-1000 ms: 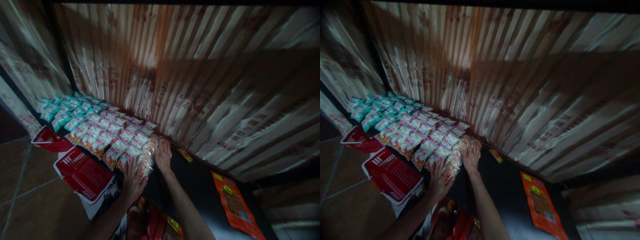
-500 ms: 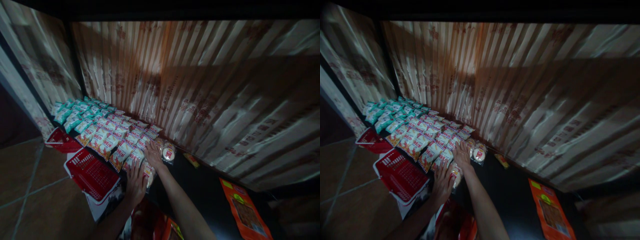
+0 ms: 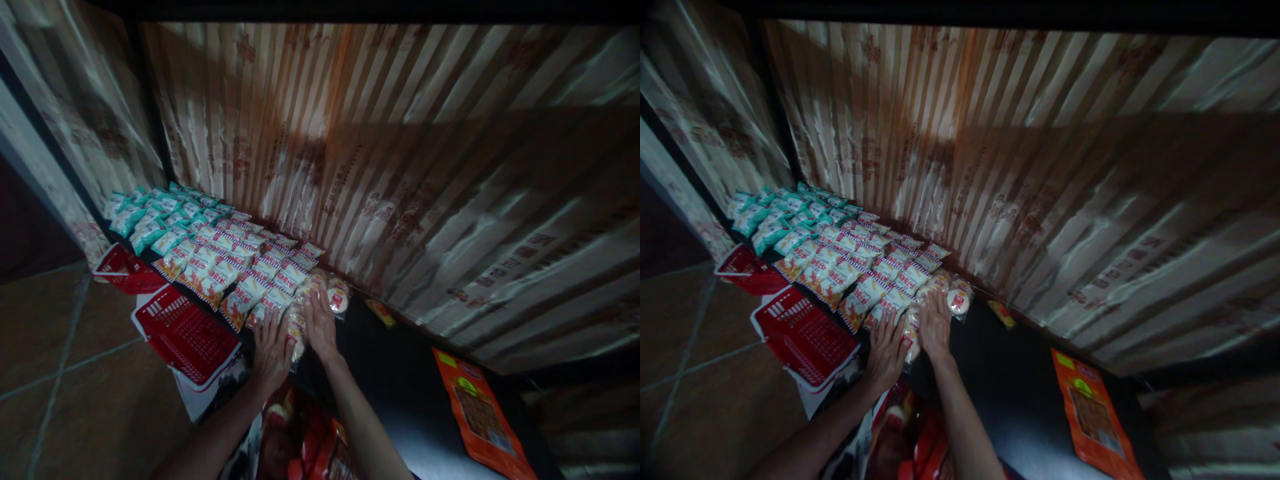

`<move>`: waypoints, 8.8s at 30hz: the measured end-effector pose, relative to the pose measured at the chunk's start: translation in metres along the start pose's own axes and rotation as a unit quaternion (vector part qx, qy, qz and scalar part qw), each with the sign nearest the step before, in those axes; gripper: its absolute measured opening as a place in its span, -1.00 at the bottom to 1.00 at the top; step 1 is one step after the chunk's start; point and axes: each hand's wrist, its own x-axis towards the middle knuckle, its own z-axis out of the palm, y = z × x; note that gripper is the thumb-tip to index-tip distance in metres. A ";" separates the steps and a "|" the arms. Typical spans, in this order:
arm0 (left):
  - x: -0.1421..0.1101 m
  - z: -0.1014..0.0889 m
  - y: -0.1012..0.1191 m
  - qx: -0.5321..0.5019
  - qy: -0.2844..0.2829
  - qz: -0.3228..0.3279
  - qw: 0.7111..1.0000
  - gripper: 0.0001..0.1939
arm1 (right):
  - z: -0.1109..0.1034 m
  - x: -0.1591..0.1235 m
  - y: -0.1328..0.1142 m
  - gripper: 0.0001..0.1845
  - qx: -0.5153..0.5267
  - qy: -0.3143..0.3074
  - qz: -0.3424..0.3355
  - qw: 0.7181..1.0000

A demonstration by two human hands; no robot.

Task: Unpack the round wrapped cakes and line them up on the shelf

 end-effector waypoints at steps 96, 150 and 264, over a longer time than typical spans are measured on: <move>0.040 -0.009 -0.198 -0.027 0.158 -0.263 0.951 -0.48 | 0.042 -0.083 0.000 -0.34 -0.137 0.037 -0.049 0.989; 0.038 -0.027 -0.133 0.032 0.130 -0.126 0.983 -0.43 | 0.036 -0.087 -0.007 -0.42 -0.102 0.027 -0.007 0.994; 0.052 -0.004 -0.132 0.028 0.115 -0.089 0.989 -0.55 | 0.021 0.118 0.022 -0.45 -0.153 -0.069 0.079 0.983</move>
